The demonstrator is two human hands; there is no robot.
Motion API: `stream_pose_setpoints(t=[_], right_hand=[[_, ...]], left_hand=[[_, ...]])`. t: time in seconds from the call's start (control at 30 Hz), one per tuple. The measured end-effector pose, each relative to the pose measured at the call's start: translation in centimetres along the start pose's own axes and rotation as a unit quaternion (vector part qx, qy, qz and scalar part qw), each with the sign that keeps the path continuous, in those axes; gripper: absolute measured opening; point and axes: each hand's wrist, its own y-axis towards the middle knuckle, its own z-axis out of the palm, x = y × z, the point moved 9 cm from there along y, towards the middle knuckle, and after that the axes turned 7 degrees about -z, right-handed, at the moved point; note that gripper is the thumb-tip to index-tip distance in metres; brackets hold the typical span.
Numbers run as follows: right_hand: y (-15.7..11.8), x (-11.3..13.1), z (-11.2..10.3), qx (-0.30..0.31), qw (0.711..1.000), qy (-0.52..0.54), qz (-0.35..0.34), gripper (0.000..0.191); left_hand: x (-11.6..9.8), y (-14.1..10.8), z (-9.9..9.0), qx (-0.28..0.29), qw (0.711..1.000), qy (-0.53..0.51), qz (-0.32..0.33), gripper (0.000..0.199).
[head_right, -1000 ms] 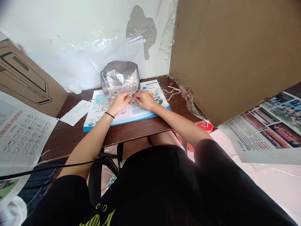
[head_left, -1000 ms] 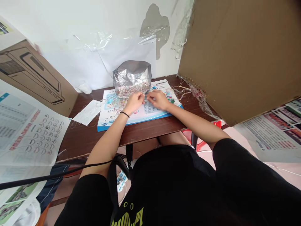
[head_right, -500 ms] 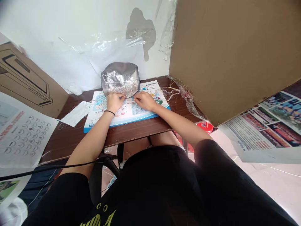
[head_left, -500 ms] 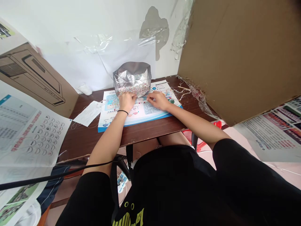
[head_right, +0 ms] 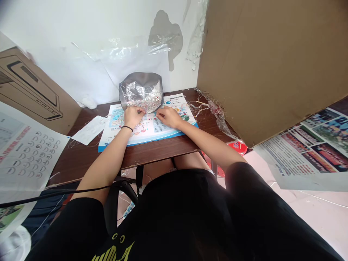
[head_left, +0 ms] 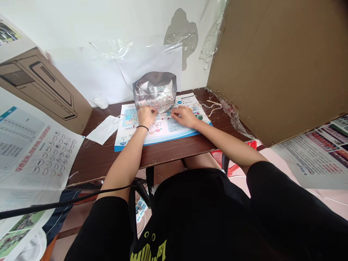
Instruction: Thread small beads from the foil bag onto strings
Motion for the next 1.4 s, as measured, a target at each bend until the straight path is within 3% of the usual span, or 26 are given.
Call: stream_pose_setpoints(t=[0.13,0.23,0.3,0.37,0.47,0.67,1.4], right_hand=[[0.0,-0.1,-0.1,-0.005,1.0,-0.01,0.005,0.021],[-0.1,-0.4,0.0,-0.004,1.0,-0.022,0.015,0.022],[-0.1,-0.7,0.0,0.0,0.999,-0.031,0.025,0.023],[-0.2,-0.7,0.0,0.001,0.999,-0.031,0.028,0.025],[-0.2,-0.5,-0.5,-0.012,1.0,-0.015,0.022,0.03],[-0.4,-0.5,-1.6,-0.051,0.996,-0.014,0.066,0.026],[-0.5,-0.6,-1.5,-0.057,0.996,-0.032,0.068,0.019]], left_hand=[[-0.6,-0.2,-1.3,-0.043,0.998,-0.042,0.01,0.016],[-0.9,-0.5,-1.7,-0.048,0.989,-0.135,-0.033,0.014],[-1.1,-1.1,-0.9,-0.006,0.97,-0.228,-0.089,0.013],[-1.8,-2.2,0.7,0.067,0.933,-0.324,-0.145,0.017],[-3.4,-4.0,2.6,0.157,0.89,-0.386,-0.185,0.015],[-3.4,-5.5,4.3,0.214,0.856,-0.407,-0.236,0.014],[-2.7,-5.6,5.3,0.247,0.838,-0.415,-0.254,0.016]])
